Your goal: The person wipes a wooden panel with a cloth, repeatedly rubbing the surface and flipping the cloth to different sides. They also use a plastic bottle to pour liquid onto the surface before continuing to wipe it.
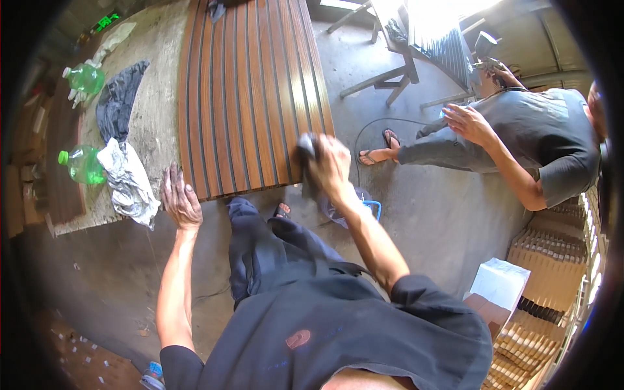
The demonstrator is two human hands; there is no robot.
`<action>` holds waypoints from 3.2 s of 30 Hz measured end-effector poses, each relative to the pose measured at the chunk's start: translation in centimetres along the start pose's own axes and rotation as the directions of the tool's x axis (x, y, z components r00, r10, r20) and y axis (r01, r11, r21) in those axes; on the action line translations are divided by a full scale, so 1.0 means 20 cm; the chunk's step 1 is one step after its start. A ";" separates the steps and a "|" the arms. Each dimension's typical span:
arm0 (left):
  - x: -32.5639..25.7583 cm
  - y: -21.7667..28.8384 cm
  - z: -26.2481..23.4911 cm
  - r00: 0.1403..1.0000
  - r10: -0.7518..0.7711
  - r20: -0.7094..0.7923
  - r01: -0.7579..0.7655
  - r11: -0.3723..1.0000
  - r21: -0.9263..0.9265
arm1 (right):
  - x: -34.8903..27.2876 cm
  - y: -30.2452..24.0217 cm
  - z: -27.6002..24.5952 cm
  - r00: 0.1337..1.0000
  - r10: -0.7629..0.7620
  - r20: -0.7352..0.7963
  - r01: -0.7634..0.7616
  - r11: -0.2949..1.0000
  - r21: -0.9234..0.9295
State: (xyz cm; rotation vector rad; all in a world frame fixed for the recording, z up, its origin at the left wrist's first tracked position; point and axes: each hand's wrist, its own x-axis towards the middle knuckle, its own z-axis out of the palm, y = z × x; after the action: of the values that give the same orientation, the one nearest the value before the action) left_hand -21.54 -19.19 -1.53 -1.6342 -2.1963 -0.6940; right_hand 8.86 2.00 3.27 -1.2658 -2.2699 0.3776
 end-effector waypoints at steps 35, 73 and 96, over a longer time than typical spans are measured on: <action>0.06 0.03 0.03 1.000 0.025 0.018 -0.025 0.999 -0.026 | -0.71 0.07 -0.40 0.899 0.385 0.207 -0.434 0.847 0.308; 0.11 0.08 0.02 0.996 -0.019 0.090 0.024 0.998 -0.060 | 1.56 0.49 0.31 0.998 0.022 -0.066 -0.033 0.984 -0.176; 0.08 0.05 0.04 0.997 -0.031 0.074 0.032 0.999 -0.015 | 1.31 0.53 0.30 1.000 -0.015 -0.027 0.009 0.975 -0.224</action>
State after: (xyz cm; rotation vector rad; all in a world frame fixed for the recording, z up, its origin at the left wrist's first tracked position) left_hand -21.02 -17.27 -1.23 -1.6616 -2.2778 -0.6713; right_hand 1.65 29.98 1.15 -1.3563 -2.3458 0.0992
